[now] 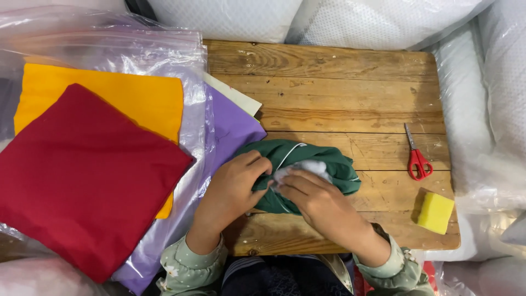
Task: The person stuffs a green fabric pouch with white cotton batting, repeatedly adding more filling and adjusting the contents. After filling, the person smooths the pouch and places it into a clear plastic bag.
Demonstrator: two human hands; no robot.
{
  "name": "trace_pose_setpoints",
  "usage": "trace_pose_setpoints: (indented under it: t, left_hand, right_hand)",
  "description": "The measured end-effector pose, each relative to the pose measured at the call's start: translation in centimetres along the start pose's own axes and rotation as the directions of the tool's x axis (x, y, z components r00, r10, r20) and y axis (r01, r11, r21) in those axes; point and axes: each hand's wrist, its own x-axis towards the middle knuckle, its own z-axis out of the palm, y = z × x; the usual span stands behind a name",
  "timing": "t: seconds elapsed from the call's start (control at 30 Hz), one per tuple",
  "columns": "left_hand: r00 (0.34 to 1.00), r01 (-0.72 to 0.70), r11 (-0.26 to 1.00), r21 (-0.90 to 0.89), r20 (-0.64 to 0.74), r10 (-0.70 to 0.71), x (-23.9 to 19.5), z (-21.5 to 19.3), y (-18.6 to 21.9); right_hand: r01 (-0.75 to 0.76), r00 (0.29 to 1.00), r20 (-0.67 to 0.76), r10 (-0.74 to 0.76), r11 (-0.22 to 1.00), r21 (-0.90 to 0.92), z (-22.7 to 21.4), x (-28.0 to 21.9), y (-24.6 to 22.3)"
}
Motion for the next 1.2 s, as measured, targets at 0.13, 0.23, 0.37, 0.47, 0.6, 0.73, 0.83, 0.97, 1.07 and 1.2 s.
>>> trace_pose_setpoints:
  t: [0.13, 0.23, 0.37, 0.47, 0.6, 0.73, 0.83, 0.97, 1.07, 1.2]
  left_hand:
    - [0.998, 0.003, 1.0, 0.003, -0.055, -0.003, -0.5, -1.7, 0.0]
    - [0.986, 0.053, 0.997, 0.06, -0.159, -0.043, -0.7, -2.3, 0.4]
    - [0.918, -0.175, 0.959, 0.223, -0.316, 0.241, -0.1, -0.7, 2.3]
    - [0.876, -0.193, 0.89, 0.413, -0.336, 0.346, 1.0, 0.7, 4.3]
    - [0.997, 0.075, 0.835, 0.544, -0.011, -0.082, 1.4, 1.0, 4.8]
    - [0.997, 0.077, 0.809, 0.583, -0.07, -0.044, 1.1, 5.1, 1.1]
    - [0.983, 0.067, 0.836, 0.545, -0.181, 0.039, 0.6, 6.1, 0.4]
    - [0.963, 0.098, 0.784, 0.613, -0.258, 0.081, -0.6, 4.5, 0.8]
    - [0.954, 0.149, 0.761, 0.632, -0.294, 0.058, -1.6, 3.7, 0.8]
    - [0.967, 0.178, 0.787, 0.591, -0.255, -0.027, -1.8, 2.3, 3.7]
  right_hand:
    - [-0.025, 0.995, 0.087, 0.038, 0.99, -0.141, 4.0, -2.1, 3.6]
    - [-0.137, 0.97, 0.169, 0.174, 0.968, -0.21, 2.6, -1.8, 3.9]
    - [-0.023, 0.989, 0.139, 0.045, 0.987, -0.159, -0.2, -0.8, 2.8]
    - [0.07, 0.997, 0.036, -0.066, 0.991, -0.114, -1.1, -0.7, 2.6]
    - [0.089, 0.993, 0.086, -0.076, 0.983, -0.158, 2.2, -2.4, 5.1]
    - [0.12, 0.991, 0.098, -0.095, 0.947, -0.299, 4.9, -2.8, 5.4]
    - [0.083, 0.984, 0.178, -0.021, 0.935, -0.344, 7.5, -4.8, 7.4]
    - [0.021, 0.94, 0.322, 0.109, 0.928, -0.373, 7.0, -5.9, 8.2]
    - [0.018, 0.91, 0.395, 0.129, 0.937, -0.348, 4.2, -5.7, 7.5]
    - [0.085, 0.945, 0.328, -0.006, 0.97, -0.227, -0.1, -4.1, 4.1]
